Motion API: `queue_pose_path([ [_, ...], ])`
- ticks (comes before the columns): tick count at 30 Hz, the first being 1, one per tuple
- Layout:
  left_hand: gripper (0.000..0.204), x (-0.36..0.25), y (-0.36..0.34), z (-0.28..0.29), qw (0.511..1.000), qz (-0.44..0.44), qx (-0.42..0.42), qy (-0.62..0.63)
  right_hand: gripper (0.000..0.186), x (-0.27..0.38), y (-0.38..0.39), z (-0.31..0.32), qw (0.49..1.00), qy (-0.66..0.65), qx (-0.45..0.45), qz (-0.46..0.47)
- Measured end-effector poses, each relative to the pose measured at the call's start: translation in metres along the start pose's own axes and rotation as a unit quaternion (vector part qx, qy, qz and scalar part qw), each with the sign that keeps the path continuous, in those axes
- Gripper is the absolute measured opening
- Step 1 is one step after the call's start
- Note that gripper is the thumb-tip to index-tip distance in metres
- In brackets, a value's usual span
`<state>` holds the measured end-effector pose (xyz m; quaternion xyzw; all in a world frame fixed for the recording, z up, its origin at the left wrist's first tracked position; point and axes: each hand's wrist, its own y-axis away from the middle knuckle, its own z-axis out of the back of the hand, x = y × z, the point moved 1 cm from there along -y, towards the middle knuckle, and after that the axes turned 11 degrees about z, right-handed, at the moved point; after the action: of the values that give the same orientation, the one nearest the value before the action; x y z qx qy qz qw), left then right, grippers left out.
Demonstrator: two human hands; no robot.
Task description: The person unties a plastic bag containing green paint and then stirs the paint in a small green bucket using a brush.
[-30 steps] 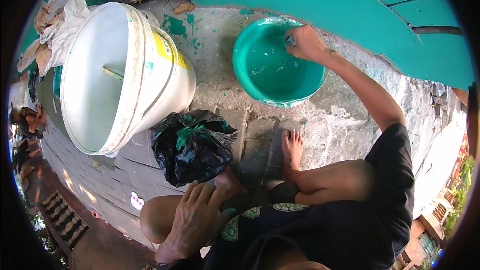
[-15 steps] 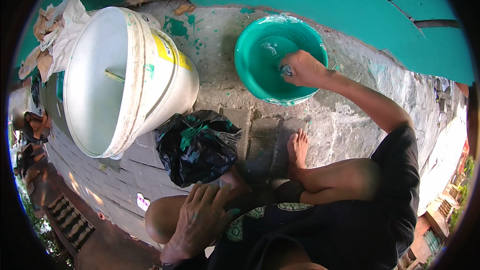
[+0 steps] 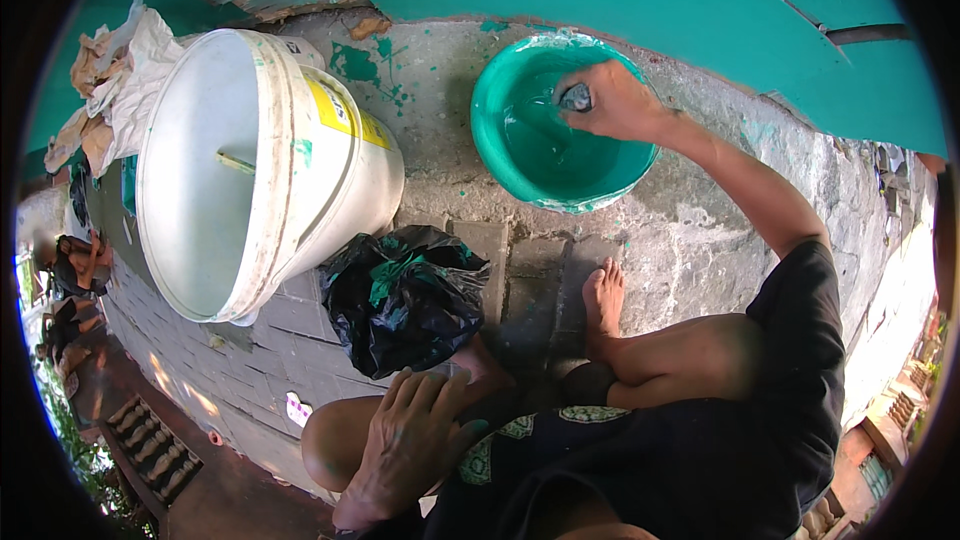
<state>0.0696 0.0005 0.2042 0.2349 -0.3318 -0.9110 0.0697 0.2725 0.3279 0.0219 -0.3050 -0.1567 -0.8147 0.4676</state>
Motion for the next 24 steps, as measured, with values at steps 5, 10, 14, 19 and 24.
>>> queue_pose_path([
  [5,0.060,0.000,0.001,-0.001,1.000,-0.001,-0.002,-0.006,0.023,-0.007,-0.004,0.017,0.998,0.058,0.005,-0.001],
  [10,0.060,-0.001,0.000,-0.001,1.000,-0.008,-0.002,-0.007,0.026,-0.027,-0.007,0.004,0.997,0.075,0.007,-0.014],
  [14,0.059,-0.002,0.000,-0.002,1.000,-0.012,-0.007,-0.009,0.020,-0.030,-0.018,-0.010,0.999,0.033,0.038,-0.013],
  [19,0.059,-0.003,0.000,-0.002,1.000,-0.011,-0.009,-0.001,0.024,-0.017,-0.015,-0.022,0.997,0.042,0.051,0.039],
  [24,0.059,-0.004,0.000,-0.001,1.000,-0.010,-0.011,-0.003,0.023,-0.009,0.005,-0.037,0.993,0.026,0.055,0.100],
])
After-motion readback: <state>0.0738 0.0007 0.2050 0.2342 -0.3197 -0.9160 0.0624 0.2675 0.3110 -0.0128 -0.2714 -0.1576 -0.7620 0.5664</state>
